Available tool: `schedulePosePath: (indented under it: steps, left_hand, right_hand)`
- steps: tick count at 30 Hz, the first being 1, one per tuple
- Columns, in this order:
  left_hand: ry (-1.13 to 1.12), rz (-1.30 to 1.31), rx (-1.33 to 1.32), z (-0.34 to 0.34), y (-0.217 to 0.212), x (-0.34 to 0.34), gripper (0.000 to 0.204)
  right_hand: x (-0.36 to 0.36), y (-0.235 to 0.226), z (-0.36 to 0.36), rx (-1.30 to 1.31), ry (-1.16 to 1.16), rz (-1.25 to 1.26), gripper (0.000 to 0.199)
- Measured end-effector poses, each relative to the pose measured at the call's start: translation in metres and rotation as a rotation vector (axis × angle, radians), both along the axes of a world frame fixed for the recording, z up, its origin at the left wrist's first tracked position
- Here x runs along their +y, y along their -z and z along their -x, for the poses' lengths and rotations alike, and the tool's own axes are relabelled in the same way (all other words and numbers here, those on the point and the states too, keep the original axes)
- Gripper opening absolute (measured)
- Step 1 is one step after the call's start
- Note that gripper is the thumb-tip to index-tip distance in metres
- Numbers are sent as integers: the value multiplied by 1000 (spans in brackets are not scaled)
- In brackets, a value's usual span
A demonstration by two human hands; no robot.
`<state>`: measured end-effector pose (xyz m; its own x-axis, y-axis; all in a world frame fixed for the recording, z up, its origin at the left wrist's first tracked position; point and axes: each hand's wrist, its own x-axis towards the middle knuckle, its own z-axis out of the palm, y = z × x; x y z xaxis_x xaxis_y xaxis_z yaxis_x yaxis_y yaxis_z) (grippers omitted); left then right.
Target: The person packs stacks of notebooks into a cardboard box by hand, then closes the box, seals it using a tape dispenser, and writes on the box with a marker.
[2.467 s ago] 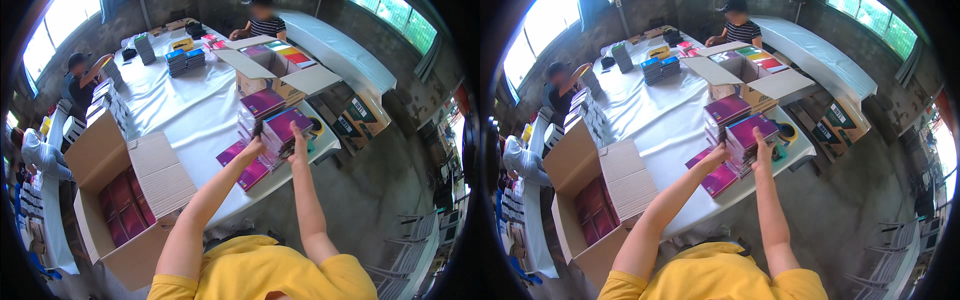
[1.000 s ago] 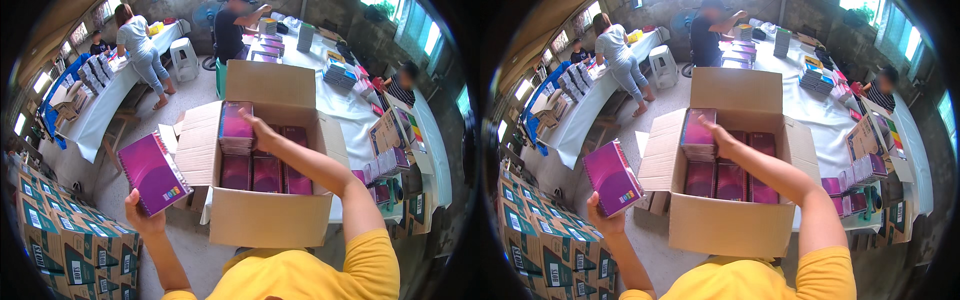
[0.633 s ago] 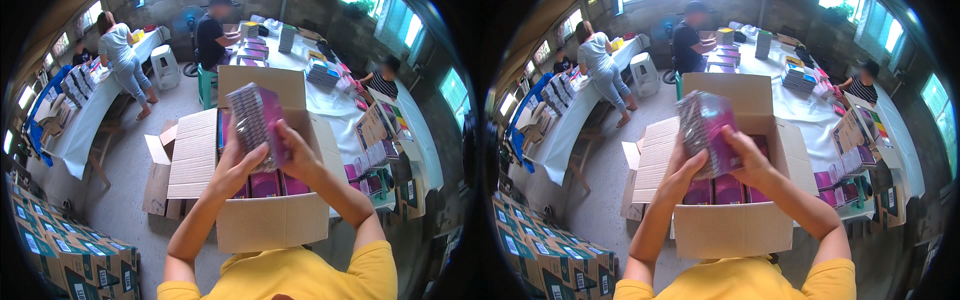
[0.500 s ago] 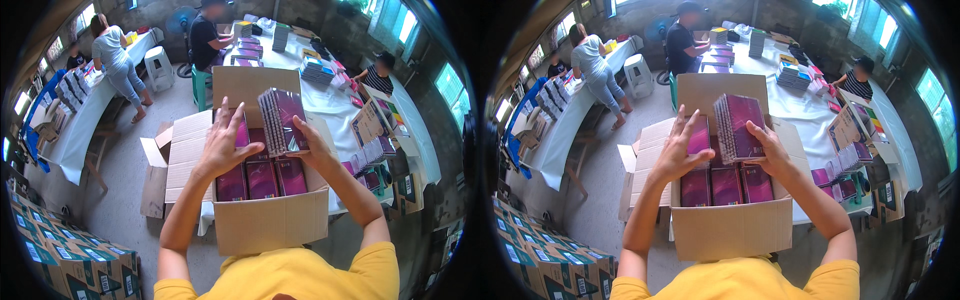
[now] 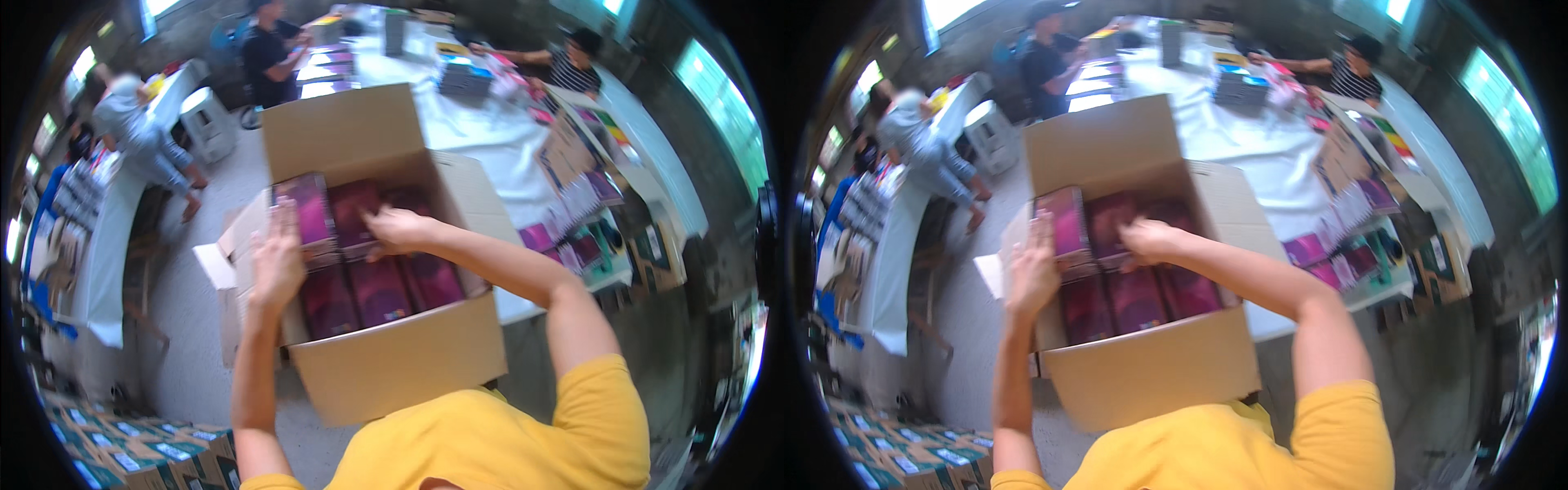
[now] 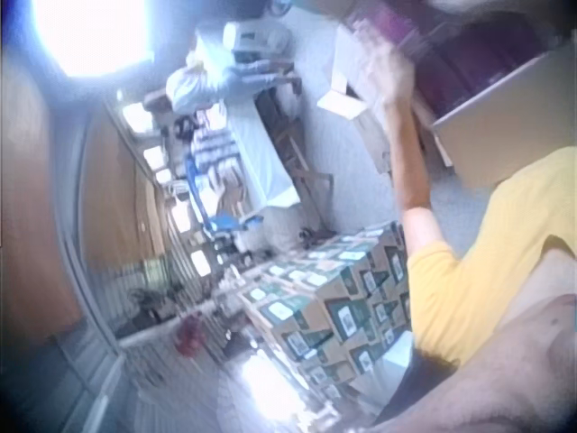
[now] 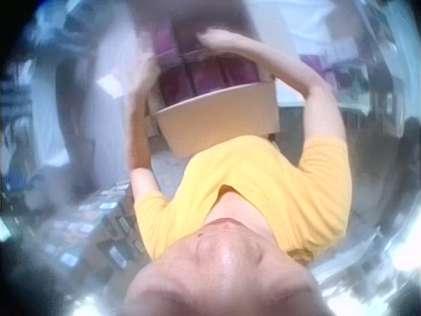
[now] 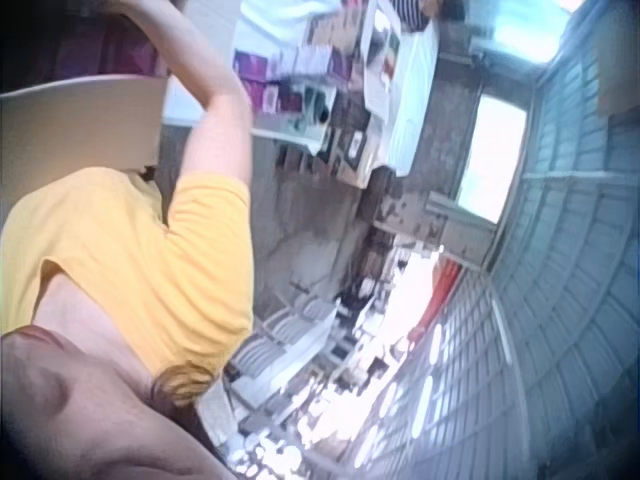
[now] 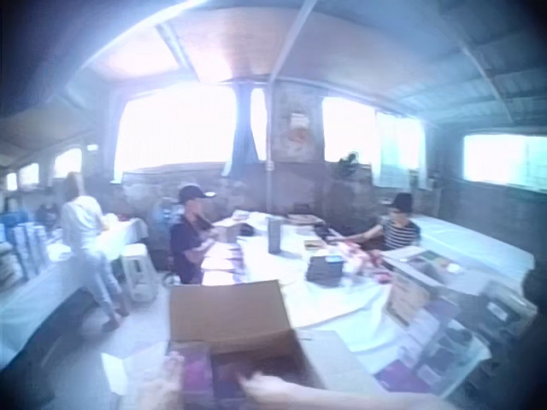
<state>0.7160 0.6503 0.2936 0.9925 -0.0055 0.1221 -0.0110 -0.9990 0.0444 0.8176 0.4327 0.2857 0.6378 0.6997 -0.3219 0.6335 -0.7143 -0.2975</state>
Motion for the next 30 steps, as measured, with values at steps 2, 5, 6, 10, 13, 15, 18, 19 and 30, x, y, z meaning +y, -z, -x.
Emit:
schedulePosePath:
  steps: [2, 5, 6, 10, 13, 15, 18, 19, 30]
  left_hand:
    - [-4, 42, -16, 1, 1, 0, 89]
    - [22, -7, -142, 11, -16, -17, 93]
    - [109, 116, -168, 22, -33, -35, 90]
    - [591, 797, -114, 75, -91, -131, 83]
    - [999, 1060, 238, 78, -86, -242, 71]
    - [943, 1159, 516, 69, -59, -323, 64]
    - [743, 1075, 544, 43, 30, -437, 69]
    - [654, 1001, 487, 28, 64, -466, 72]
    - [43, 407, 354, -145, 207, -522, 91]
  right_hand:
    - [-30, -39, 17, 33, -54, -233, 85]
    - [-117, -54, 67, -44, 104, -1261, 53]
    - [-152, -30, 80, -277, 237, -1566, 42]
    - [-310, 100, 107, -177, 1403, -1567, 57]
    - [-414, 178, 133, 401, 2156, -1418, 79]
    - [-430, 202, 120, 548, 2284, -1348, 83]
    - [-445, 233, 94, 574, 2099, -1527, 72]
    - [-442, 239, 87, 519, 2051, -1562, 67]
    - [-435, 274, 91, 423, 2080, -1423, 65]
